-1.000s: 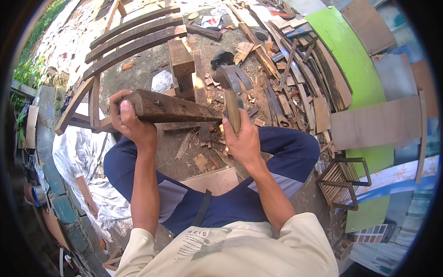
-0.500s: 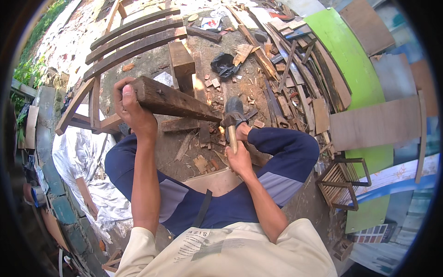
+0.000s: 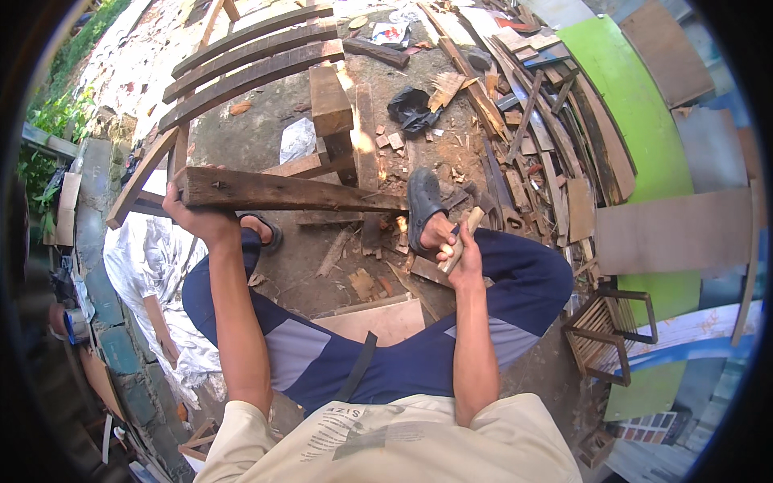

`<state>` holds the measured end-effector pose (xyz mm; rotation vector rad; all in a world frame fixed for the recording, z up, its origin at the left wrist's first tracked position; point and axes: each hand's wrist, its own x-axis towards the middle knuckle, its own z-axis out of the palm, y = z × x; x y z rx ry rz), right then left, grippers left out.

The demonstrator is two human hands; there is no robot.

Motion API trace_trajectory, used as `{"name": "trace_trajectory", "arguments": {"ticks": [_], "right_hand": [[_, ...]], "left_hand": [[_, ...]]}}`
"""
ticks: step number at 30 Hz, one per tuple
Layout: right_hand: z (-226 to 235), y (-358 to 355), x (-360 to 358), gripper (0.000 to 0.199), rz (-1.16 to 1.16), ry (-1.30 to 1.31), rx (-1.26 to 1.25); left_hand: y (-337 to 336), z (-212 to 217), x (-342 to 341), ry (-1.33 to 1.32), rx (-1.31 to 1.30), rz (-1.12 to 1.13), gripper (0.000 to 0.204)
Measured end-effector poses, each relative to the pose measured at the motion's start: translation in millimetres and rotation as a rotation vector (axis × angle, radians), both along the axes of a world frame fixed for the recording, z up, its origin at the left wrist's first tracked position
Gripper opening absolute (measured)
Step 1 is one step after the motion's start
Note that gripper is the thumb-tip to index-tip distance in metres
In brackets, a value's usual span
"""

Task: The person sits on the ground and uses a hammer to strike a wooden chair frame, breaking it apart into smaller pieces. The person repeatedly hits the joints and legs of the chair to separate the components.

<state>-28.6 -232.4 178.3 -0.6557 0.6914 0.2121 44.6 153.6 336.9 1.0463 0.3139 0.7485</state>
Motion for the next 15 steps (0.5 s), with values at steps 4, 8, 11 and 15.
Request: {"name": "trace_trajectory", "arguments": {"ticks": [4,8,11,15], "right_hand": [[-49.7,5.9,24.7,0.018,-0.096,0.144,0.381],[-12.4,92.4,0.8,0.026,0.531,0.144,-0.059],[1.3,98.8,-7.1,0.027,0.699,0.12,-0.089],[-9.0,90.2,6.2,0.021,0.436,0.2,-0.014]], "left_hand": [[8.2,-6.6,16.1,-0.006,-0.019,0.014,0.048],[38.5,-19.6,21.7,0.017,-0.097,0.054,0.051],[58.5,-27.6,22.4,0.047,-0.085,0.065,0.052],[52.1,-19.7,15.0,0.063,-0.087,0.089,0.053]]}}
